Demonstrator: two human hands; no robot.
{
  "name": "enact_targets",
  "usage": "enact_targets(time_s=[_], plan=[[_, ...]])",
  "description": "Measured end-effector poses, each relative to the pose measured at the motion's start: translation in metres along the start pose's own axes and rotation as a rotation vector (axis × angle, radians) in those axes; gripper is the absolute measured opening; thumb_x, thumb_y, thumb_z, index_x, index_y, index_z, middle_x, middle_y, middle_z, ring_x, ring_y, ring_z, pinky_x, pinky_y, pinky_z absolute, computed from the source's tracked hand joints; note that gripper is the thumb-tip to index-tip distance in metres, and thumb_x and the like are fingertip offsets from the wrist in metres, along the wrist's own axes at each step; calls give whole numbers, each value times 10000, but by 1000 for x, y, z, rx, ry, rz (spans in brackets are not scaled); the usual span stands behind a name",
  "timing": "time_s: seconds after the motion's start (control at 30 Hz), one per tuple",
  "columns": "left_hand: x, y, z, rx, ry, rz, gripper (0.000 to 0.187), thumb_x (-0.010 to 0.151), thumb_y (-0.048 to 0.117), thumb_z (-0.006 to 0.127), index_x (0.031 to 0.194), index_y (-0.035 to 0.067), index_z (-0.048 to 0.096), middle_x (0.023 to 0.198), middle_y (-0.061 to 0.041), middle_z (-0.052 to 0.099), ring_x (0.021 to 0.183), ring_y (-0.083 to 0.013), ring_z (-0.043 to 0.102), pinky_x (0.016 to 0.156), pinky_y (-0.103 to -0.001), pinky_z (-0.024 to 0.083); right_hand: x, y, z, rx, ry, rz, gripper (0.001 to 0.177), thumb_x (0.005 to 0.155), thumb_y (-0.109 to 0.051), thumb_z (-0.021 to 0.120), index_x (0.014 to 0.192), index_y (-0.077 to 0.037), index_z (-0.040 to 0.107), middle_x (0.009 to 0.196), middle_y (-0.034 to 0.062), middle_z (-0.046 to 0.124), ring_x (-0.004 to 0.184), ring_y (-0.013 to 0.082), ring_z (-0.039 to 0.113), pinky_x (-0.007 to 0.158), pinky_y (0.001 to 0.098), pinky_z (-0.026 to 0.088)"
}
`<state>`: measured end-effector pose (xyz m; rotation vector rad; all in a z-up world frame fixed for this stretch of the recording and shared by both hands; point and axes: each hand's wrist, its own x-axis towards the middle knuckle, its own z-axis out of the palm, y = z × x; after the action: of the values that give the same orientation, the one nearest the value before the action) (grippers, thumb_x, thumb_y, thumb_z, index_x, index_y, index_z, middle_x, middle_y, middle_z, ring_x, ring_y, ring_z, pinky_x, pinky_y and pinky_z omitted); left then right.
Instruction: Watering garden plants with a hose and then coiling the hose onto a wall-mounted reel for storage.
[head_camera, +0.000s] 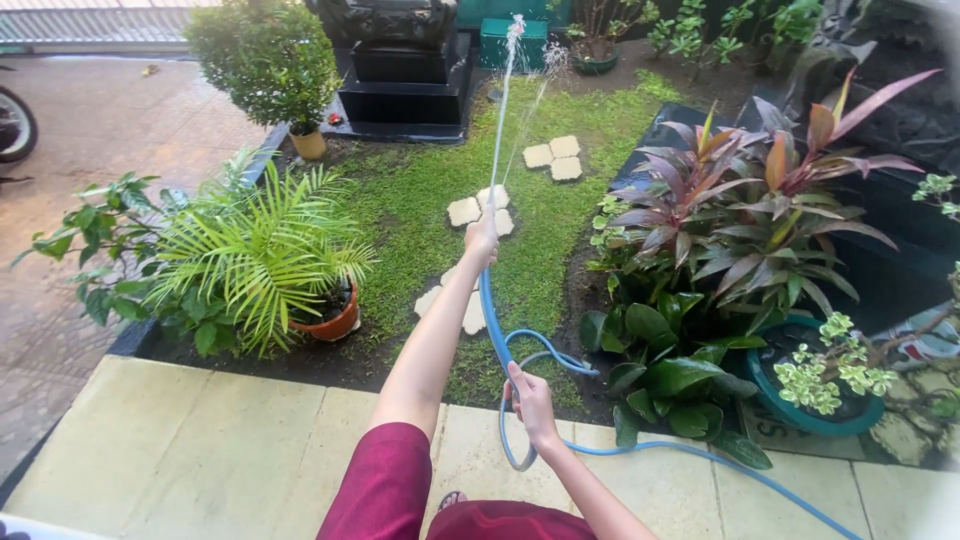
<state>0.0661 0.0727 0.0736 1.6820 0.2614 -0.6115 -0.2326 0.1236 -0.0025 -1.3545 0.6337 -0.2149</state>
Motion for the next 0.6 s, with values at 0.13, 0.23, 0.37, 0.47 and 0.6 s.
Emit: enact_targets(time_s=[0.13,0.23,0.37,0.47,0.6], plan=[[9,-3,-19,0,62,7,677,971,704,374,787,78,556,693,-84,555,486,-189,452,405,-317,346,-2,-4,9,-17,-23,14,575,1020,-473,573,619,-62,590,474,-42,328,382,60,229,375,229,147],[20,-8,-29,-1,103,14,708,974,691,373,730,63,589,639,-101,596,476,-230,528,384,-350,388,-2,-2,13,-35,-41,13,565,1025,-473,565,627,-72,591,468,-57,317,379,57,231,370,235,152],[6,-6,-52,15,132,-31,674,969,679,376,828,56,591,710,-101,601,490,-231,523,399,-348,399,-4,4,21,-57,-101,-3,581,1013,-489,568,598,-84,573,478,-49,317,401,70,249,402,240,165],[12,-14,-67,7,166,-57,693,960,676,389,759,45,595,657,-95,594,468,-224,516,385,-339,392,-5,7,28,-61,-160,-17,579,1017,-476,568,591,-84,573,454,-48,320,389,71,244,404,245,168],[14,-29,-98,65,188,-88,698,969,635,384,905,0,668,726,-122,653,522,-256,596,416,-379,467,-16,5,39,-136,-221,-29,588,1015,-468,555,574,-79,577,447,-25,340,396,91,281,425,258,213]])
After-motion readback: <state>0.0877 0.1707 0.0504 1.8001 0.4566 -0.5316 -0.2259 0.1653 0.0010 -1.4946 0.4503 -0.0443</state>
